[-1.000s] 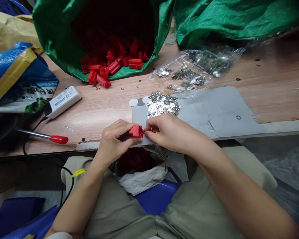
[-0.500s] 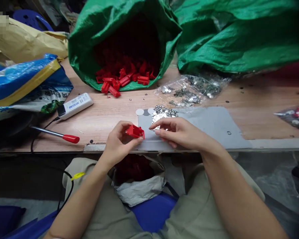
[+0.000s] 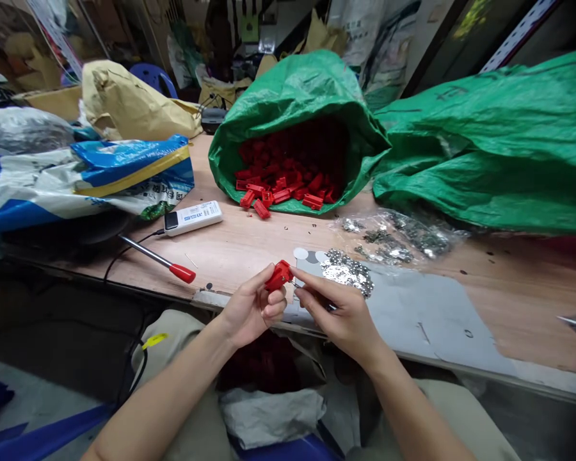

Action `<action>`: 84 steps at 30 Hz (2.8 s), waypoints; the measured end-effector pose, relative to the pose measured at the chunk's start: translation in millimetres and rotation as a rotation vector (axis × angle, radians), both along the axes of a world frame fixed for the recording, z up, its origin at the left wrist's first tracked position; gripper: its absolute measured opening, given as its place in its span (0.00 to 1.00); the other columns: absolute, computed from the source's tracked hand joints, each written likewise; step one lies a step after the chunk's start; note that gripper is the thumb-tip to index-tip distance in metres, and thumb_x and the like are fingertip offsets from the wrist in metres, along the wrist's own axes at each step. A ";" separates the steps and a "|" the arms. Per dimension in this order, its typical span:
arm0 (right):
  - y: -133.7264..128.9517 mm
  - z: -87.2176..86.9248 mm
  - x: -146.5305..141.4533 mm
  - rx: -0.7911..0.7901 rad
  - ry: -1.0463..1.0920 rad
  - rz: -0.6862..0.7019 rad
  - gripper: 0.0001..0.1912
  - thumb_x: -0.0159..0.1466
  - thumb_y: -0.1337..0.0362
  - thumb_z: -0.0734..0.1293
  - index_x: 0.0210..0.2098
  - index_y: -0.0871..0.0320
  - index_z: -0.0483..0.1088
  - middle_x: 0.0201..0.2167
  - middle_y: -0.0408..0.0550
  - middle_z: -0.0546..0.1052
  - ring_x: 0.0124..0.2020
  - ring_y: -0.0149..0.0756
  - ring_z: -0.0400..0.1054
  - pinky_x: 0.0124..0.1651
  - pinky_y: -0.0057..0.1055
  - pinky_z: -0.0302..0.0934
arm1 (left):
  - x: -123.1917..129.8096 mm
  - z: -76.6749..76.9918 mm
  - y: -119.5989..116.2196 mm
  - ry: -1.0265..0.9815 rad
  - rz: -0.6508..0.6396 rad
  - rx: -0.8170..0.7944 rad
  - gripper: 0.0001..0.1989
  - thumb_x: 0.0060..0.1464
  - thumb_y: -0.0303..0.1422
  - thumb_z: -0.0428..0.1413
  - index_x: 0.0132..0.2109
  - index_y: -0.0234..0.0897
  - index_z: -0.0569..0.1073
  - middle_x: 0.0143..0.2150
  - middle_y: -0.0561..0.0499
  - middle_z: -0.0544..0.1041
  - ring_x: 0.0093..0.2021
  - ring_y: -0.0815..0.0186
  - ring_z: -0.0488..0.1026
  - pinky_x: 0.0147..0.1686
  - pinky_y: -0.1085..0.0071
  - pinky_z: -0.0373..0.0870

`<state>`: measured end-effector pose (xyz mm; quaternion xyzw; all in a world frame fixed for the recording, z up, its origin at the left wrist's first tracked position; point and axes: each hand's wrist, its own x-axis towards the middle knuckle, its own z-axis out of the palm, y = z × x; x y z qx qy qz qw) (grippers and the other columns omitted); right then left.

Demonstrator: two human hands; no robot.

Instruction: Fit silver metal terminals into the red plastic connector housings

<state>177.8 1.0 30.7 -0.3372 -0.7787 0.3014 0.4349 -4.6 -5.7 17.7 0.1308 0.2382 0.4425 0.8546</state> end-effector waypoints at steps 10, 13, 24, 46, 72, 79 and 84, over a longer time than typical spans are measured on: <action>3.0 8.7 -4.9 0.042 0.005 0.017 0.17 0.70 0.71 0.66 0.55 0.55 0.78 0.28 0.45 0.77 0.25 0.32 0.68 0.29 0.27 0.62 | -6.4 -4.6 -1.5 -0.159 -0.069 -0.008 0.17 0.58 0.42 0.64 0.35 0.33 0.70 0.21 0.62 0.54 0.17 0.80 0.52 0.18 0.82 0.51; -0.2 7.9 -7.1 -0.070 0.030 0.002 0.16 0.70 0.69 0.66 0.55 0.56 0.78 0.26 0.44 0.75 0.21 0.29 0.65 0.25 0.26 0.61 | -4.6 -3.7 -3.6 -0.099 -0.015 0.056 0.17 0.60 0.43 0.62 0.36 0.34 0.68 0.22 0.62 0.54 0.18 0.80 0.51 0.20 0.81 0.51; -7.1 27.6 -7.3 -0.799 0.233 0.096 0.34 0.66 0.51 0.71 0.66 0.63 0.66 0.23 0.36 0.62 0.13 0.22 0.55 0.13 0.21 0.57 | -0.5 -10.1 -5.8 0.369 0.315 0.579 0.20 0.63 0.46 0.57 0.33 0.38 0.60 0.23 0.60 0.54 0.23 0.75 0.52 0.25 0.75 0.49; -16.4 32.0 3.1 -0.712 -0.012 0.031 0.29 0.71 0.52 0.63 0.65 0.64 0.68 0.17 0.37 0.63 0.14 0.27 0.56 0.17 0.23 0.49 | 1.4 -23.4 -3.1 0.465 0.321 0.620 0.18 0.64 0.45 0.57 0.34 0.37 0.63 0.23 0.59 0.57 0.23 0.75 0.53 0.26 0.74 0.48; -14.4 7.8 -15.4 0.128 -0.055 -0.080 0.19 0.72 0.68 0.61 0.57 0.53 0.77 0.27 0.47 0.74 0.26 0.35 0.68 0.30 0.29 0.63 | -2.0 -11.3 -2.7 -0.169 -0.079 0.038 0.20 0.55 0.43 0.65 0.33 0.34 0.66 0.21 0.64 0.50 0.17 0.81 0.41 0.17 0.83 0.47; 13.5 4.4 -6.6 -0.519 0.447 -0.343 0.21 0.60 0.53 0.75 0.48 0.59 0.81 0.21 0.40 0.66 0.17 0.27 0.56 0.18 0.27 0.58 | -10.8 13.0 -14.3 0.018 -0.153 0.339 0.22 0.56 0.50 0.62 0.31 0.39 0.62 0.19 0.63 0.54 0.15 0.78 0.44 0.17 0.79 0.45; 70.0 13.3 17.9 -0.525 0.329 -0.432 0.37 0.58 0.47 0.75 0.59 0.62 0.73 0.23 0.39 0.66 0.16 0.26 0.53 0.19 0.28 0.57 | -6.5 -16.0 -41.3 1.079 -0.372 1.025 0.14 0.51 0.40 0.65 0.28 0.40 0.69 0.19 0.55 0.65 0.20 0.68 0.62 0.25 0.72 0.57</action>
